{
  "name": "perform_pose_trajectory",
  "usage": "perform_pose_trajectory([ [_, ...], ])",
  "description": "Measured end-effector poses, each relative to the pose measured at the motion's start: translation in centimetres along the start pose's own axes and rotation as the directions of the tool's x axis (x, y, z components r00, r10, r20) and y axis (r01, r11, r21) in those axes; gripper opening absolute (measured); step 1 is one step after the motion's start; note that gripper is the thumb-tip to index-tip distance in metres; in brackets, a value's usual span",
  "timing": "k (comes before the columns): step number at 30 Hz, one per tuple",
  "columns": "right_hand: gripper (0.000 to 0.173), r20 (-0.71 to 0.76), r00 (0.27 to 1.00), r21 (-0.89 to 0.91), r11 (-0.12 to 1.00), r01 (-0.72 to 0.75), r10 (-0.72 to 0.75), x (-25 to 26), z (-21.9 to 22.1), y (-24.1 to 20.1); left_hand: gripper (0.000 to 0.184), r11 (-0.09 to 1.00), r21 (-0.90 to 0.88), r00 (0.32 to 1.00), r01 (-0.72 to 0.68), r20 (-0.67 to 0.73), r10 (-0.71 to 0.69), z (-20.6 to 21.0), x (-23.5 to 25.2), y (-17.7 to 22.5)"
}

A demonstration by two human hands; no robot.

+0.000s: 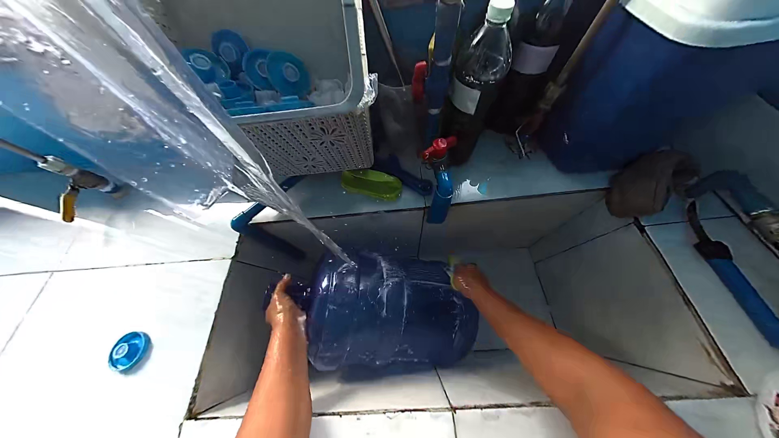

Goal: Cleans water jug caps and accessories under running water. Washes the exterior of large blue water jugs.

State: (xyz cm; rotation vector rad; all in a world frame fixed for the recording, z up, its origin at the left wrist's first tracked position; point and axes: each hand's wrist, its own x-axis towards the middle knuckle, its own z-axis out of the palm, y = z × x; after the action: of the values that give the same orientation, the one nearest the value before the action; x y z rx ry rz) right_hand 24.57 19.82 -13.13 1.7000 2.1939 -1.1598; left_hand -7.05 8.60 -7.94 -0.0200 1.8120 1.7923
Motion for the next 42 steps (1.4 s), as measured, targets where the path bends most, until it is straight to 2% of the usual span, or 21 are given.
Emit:
perform_pose_trajectory([
  [2, 0.042, 0.041, 0.999, 0.065, 0.997, -0.031, 0.029, -1.8, -1.2, -4.3, 0.011, 0.998, 0.011, 0.997, -0.058, 0.042, 0.057, 1.6, -2.1, 0.0],
  [4, 0.034, -0.129, 0.986, 0.232, 0.964, 0.129, -0.101, -1.6, -2.5, -7.1, 0.015, 0.991, -0.11, 0.924, -0.079, 0.366, 0.114, 1.8, -3.2, -0.9],
  [6, 0.033, -0.217, 0.962, 0.185, 0.961, 0.207, -0.166, 0.1, -1.1, -3.6, 0.02, 0.991, -0.134, 0.866, -0.017, 0.493, 0.082, 0.2, -2.3, -2.1],
  [8, 0.039, -0.092, 0.994, 0.086, 0.994, 0.067, -0.059, 0.4, -0.1, 1.2, 0.019, 1.0, -0.02, 0.974, -0.002, 0.228, 0.006, -0.4, -1.1, -1.4],
  [10, 0.042, 0.026, 0.998, 0.058, 0.996, -0.064, 0.062, -0.8, -0.9, -0.4, 0.026, 0.999, 0.037, 0.999, 0.023, 0.027, -0.024, 0.5, -1.4, -0.5],
  [12, 0.039, -0.03, 1.0, 0.161, 0.987, 0.014, -0.009, -2.2, -2.0, -5.2, 0.005, 0.999, -0.006, 0.99, -0.045, 0.136, 0.046, 2.2, -3.4, -0.6],
  [14, 0.034, -0.221, 0.97, 0.297, 0.94, 0.169, -0.105, -1.5, -2.2, -6.4, 0.017, 0.99, -0.139, 0.891, -0.035, 0.444, 0.094, 1.5, -3.6, -1.8],
  [15, 0.035, -0.229, 0.969, 0.309, 0.938, 0.159, -0.088, -1.0, -1.7, -4.5, 0.02, 0.988, -0.154, 0.873, -0.003, 0.481, 0.078, 0.8, -3.2, -2.3],
  [17, 0.041, -0.103, 0.991, 0.23, 0.971, -0.063, 0.089, -0.7, -0.9, 0.6, 0.015, 0.995, -0.101, 0.97, 0.019, 0.245, 0.006, 0.5, -2.6, -1.7],
  [19, 0.044, -0.027, 0.978, 0.141, 0.969, -0.203, 0.209, -1.1, -1.3, 0.9, 0.029, 0.995, -0.091, 0.999, 0.044, 0.023, -0.042, 1.5, -3.2, -0.4],
  [20, 0.044, -0.036, 0.981, 0.154, 0.971, -0.183, 0.19, -2.1, -2.0, -0.8, 0.024, 0.997, -0.079, 0.999, 0.009, 0.051, -0.005, 2.0, -4.4, -0.2],
  [22, 0.041, -0.261, 0.965, 0.297, 0.954, 0.05, 0.031, -4.3, -4.1, -5.3, 0.019, 0.99, -0.117, 0.938, -0.077, 0.329, 0.112, 3.1, -6.7, 0.1],
  [25, 0.033, -0.61, 0.783, 0.479, 0.728, 0.49, -0.125, -8.1, -5.0, -10.7, 0.04, 0.978, -0.152, 0.766, -0.14, 0.61, 0.205, 4.2, -8.6, -0.2],
  [27, 0.031, -0.635, 0.757, 0.528, 0.63, 0.57, -0.153, -11.0, -1.6, -13.9, 0.047, 0.972, -0.146, 0.79, -0.185, 0.567, 0.236, 5.3, -11.0, -0.2],
  [29, 0.048, -0.682, 0.716, 0.486, 0.637, 0.598, -0.15, -12.5, 2.4, -15.8, 0.044, 0.978, -0.112, 0.859, -0.176, 0.468, 0.208, 6.6, -14.4, 0.2],
  [31, 0.036, -0.66, 0.74, 0.476, 0.691, 0.544, -0.128, -11.7, 0.4, -15.1, 0.036, 0.976, -0.152, 0.864, -0.156, 0.458, 0.209, 6.7, -16.7, 0.1],
  [33, 0.029, -0.575, 0.802, 0.526, 0.679, 0.512, -0.159, -10.9, -3.0, -13.5, 0.039, 0.964, -0.221, 0.81, -0.15, 0.532, 0.248, 6.3, -18.5, -0.4],
  [37, 0.036, -0.77, 0.633, 0.476, 0.584, 0.657, -0.085, -14.6, 0.5, -14.1, 0.054, 0.981, -0.182, 0.826, -0.072, 0.54, 0.161, 7.2, -17.2, 1.1],
  [39, 0.04, -0.757, 0.641, 0.39, 0.699, 0.599, -0.126, -14.2, 1.4, -13.1, 0.058, 0.987, -0.117, 0.741, -0.109, 0.653, 0.159, 6.8, -16.5, 0.6],
  [40, 0.038, -0.729, 0.663, 0.321, 0.773, 0.548, -0.167, -13.4, 0.7, -12.6, 0.044, 0.966, -0.107, 0.648, -0.235, 0.723, 0.238, 6.3, -16.1, 0.3],
  [42, 0.037, -0.607, 0.725, 0.104, 0.872, 0.479, -0.326, -11.7, -2.1, -11.6, 0.06, 0.861, -0.036, 0.525, -0.507, 0.779, 0.341, 5.4, -15.5, 0.5],
])
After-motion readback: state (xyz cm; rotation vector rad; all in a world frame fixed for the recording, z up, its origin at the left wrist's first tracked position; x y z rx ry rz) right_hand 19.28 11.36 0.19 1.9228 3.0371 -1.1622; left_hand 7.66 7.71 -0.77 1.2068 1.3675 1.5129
